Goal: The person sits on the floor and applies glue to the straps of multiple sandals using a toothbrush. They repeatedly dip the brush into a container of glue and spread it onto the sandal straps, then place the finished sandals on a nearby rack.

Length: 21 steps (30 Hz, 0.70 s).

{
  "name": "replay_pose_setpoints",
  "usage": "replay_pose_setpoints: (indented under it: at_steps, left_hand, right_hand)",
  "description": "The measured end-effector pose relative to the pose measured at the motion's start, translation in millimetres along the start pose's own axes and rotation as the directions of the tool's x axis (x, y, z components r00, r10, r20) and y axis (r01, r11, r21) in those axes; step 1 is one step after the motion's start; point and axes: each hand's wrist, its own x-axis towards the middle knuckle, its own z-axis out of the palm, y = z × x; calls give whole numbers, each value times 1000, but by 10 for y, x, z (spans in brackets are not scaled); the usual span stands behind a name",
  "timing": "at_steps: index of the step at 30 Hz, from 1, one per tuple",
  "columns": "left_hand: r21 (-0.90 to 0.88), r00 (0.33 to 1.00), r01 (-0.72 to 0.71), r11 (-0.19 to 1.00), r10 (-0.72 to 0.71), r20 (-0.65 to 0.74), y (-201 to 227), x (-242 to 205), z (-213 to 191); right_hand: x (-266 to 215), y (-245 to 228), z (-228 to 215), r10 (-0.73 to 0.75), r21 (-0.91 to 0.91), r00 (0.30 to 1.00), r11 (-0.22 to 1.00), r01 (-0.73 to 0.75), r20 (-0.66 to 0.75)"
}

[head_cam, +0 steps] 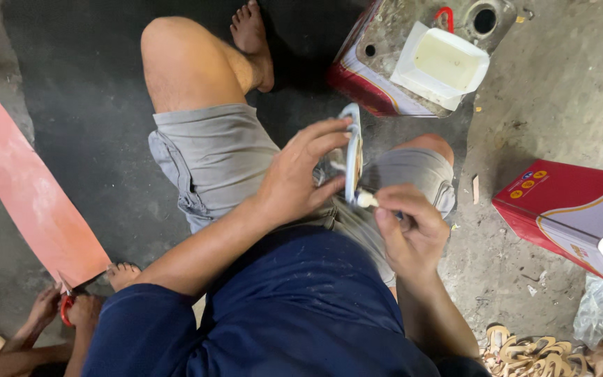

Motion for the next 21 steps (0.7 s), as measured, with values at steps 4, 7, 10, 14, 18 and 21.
replay_pose_setpoints:
  at_steps: [4, 7, 10, 14, 18, 21]
  left_hand:
    - [-184, 927, 310, 933, -254, 277, 150, -5, -29]
    - [-272, 895, 337, 901, -217, 390, 252, 4, -48]
    - [-319, 843, 435, 842, -256, 474, 319, 47, -83]
    - [-308, 806, 502, 808, -308, 506, 379, 60, -131]
    - [-296, 800, 507, 809, -314, 512, 422, 70, -185]
    - [-325, 788, 534, 781, -321, 525, 456, 84, -222]
  right_hand:
    - [235, 2, -49, -10, -1, 993, 1000, 10, -120]
    - [402, -34, -94, -63, -12, 993, 998, 62, -99]
    - [490, -101, -85, -120, -75, 991, 990, 115, -64]
    - [531, -147, -101, -203, -174, 979, 964, 202, 12]
    - [524, -133, -136, -212, -147, 977, 966, 215, 35]
    - [487, -116, -161, -210, -139, 976, 967, 216, 55]
